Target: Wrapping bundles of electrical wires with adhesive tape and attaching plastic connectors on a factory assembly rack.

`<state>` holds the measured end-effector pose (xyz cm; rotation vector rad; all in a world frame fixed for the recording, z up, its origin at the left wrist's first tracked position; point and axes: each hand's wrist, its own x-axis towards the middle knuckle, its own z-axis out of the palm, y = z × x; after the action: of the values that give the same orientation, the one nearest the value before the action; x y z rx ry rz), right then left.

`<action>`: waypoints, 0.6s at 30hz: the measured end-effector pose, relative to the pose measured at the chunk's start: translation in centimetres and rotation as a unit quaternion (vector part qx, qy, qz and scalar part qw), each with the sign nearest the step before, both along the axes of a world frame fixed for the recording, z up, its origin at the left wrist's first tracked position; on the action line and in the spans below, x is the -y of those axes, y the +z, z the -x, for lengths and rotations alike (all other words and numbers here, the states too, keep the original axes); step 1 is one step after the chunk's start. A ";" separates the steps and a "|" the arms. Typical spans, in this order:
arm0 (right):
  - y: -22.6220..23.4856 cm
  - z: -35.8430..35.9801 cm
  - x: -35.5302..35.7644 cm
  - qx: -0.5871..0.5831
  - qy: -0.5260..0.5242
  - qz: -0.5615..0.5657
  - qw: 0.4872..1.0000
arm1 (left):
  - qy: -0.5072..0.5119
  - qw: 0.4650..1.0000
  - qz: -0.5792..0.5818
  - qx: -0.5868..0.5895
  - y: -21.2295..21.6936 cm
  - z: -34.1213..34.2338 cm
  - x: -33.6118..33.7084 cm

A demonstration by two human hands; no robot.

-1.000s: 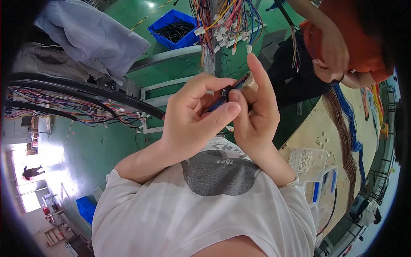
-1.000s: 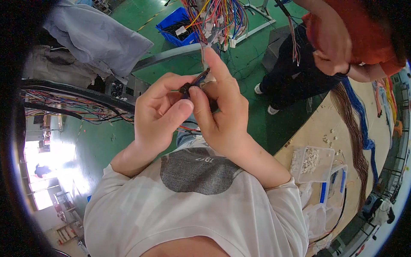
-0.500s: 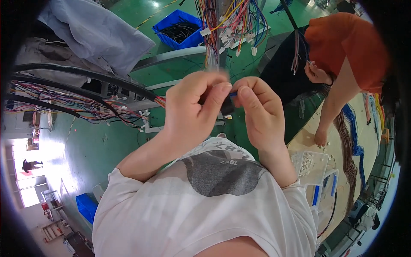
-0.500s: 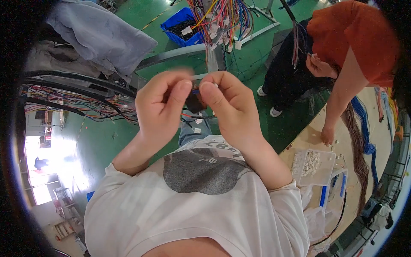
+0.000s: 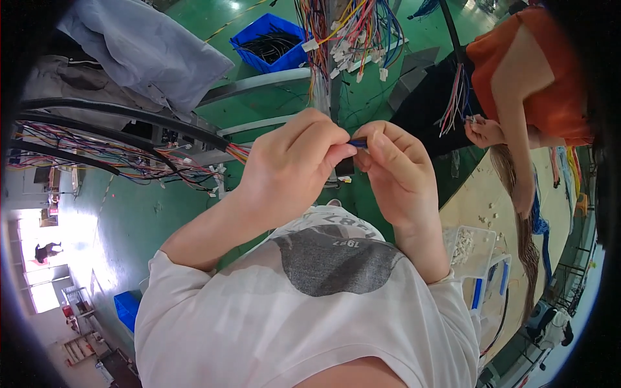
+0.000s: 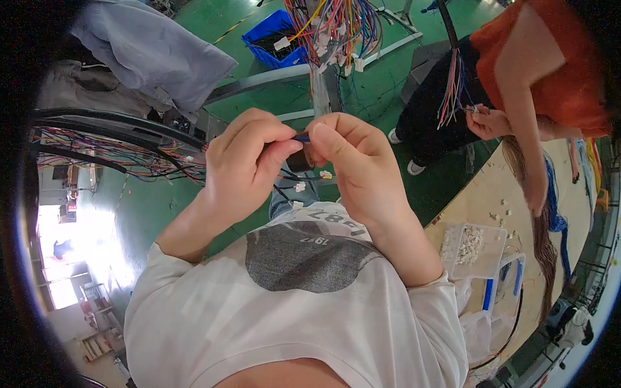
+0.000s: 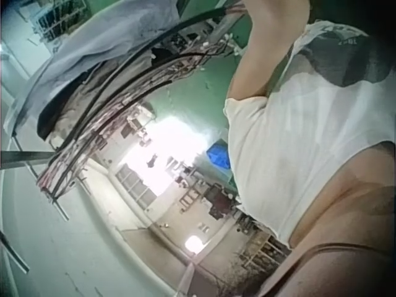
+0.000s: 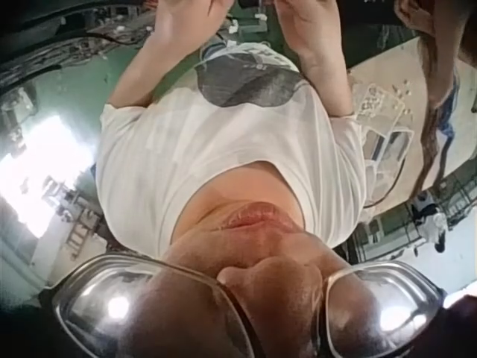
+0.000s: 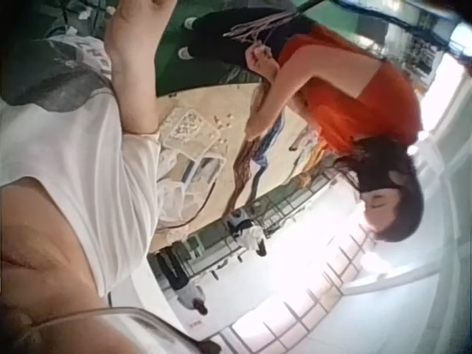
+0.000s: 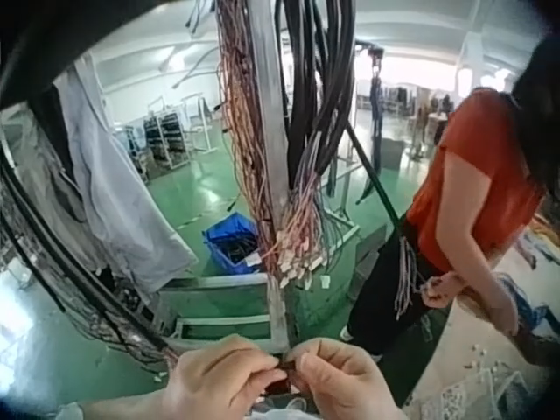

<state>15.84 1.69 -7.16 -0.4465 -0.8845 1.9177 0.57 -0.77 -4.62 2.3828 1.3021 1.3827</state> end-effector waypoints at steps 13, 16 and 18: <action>-1.2 0.2 0.3 0.300 -0.109 -0.129 0.939 | -0.062 0.996 0.053 -0.026 -3.1 0.0 -0.7; -2.6 -0.3 0.7 0.252 -0.106 -0.103 0.956 | -0.096 0.988 0.082 0.088 -2.9 0.1 0.6; -3.5 -0.2 -0.4 0.185 -0.050 -0.142 0.971 | -0.080 0.985 0.114 0.106 -2.4 0.4 1.2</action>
<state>16.00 2.08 -10.65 -0.6718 -1.3325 1.6073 0.21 -1.97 -7.00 2.0775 1.1195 1.3202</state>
